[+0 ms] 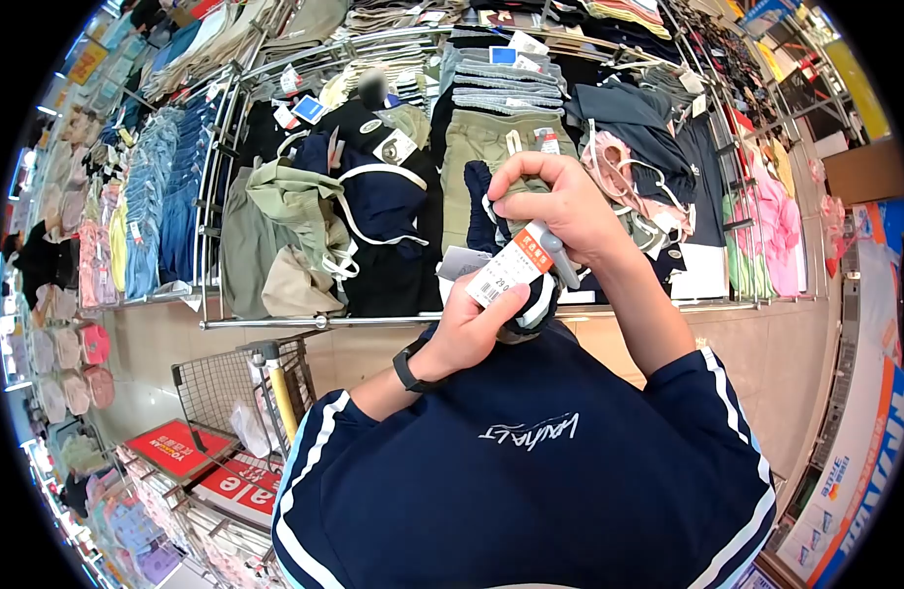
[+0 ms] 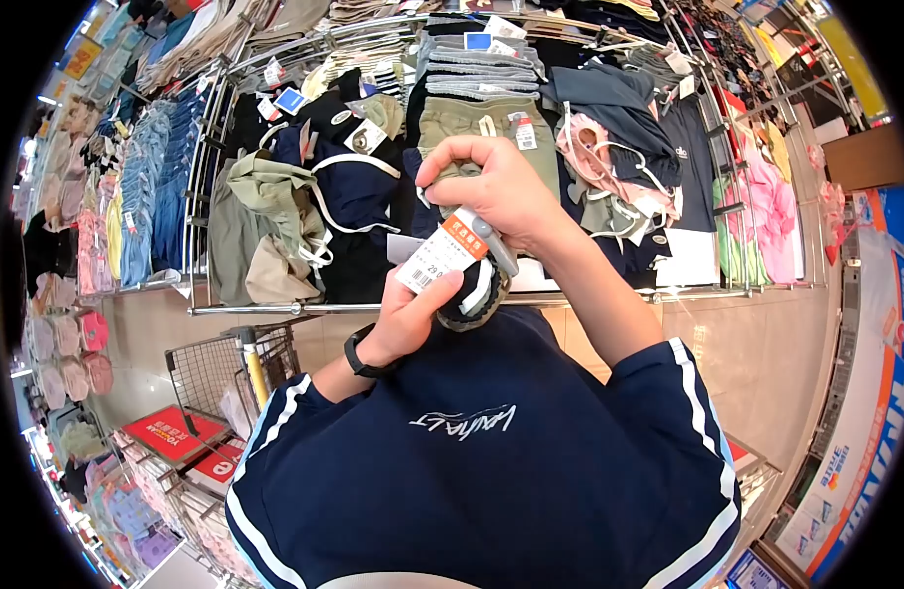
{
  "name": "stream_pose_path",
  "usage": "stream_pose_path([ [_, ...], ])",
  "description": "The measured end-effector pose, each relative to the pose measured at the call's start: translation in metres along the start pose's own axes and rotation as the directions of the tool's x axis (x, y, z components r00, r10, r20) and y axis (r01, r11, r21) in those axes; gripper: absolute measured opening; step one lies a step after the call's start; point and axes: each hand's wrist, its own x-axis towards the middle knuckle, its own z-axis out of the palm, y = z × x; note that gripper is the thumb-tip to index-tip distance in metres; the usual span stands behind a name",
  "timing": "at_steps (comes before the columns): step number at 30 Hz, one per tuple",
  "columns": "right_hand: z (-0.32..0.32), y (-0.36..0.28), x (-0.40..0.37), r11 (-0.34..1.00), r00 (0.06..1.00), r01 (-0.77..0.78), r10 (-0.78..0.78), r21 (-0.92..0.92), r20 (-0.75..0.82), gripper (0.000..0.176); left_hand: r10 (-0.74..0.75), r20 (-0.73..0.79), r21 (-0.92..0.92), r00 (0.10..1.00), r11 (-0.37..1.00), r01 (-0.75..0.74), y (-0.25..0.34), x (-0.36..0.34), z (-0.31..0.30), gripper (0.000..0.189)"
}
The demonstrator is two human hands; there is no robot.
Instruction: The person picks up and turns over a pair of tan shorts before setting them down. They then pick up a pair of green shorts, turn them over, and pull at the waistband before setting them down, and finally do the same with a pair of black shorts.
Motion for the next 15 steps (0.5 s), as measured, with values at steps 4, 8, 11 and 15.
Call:
stream_pose_path([
  [4, -0.001, 0.0, -0.001, 0.999, 1.0, 0.027, -0.027, -0.032, 0.007, 0.011, -0.001, -0.03, -0.019, 1.0, 1.0, 0.0, -0.004, 0.0, 0.004, 0.029],
  [8, -0.001, -0.001, -0.002, 1.0, 1.0, 0.009, -0.009, -0.004, -0.019, 0.008, -0.012, -0.031, -0.017, 0.999, 1.0, 0.011, -0.009, -0.001, 0.001, 0.031],
  [11, -0.002, 0.001, -0.004, 0.998, 0.998, 0.063, -0.063, -0.008, -0.022, 0.008, 0.01, -0.001, 0.078, 1.0, 0.997, -0.01, -0.005, -0.001, 0.001, 0.034],
  [15, -0.015, -0.002, -0.015, 0.988, 0.982, 0.14, -0.128, -0.073, 0.14, 0.008, -0.077, 0.004, -0.474, 0.997, 0.878, 0.069, -0.009, 0.011, -0.005, 0.059],
])
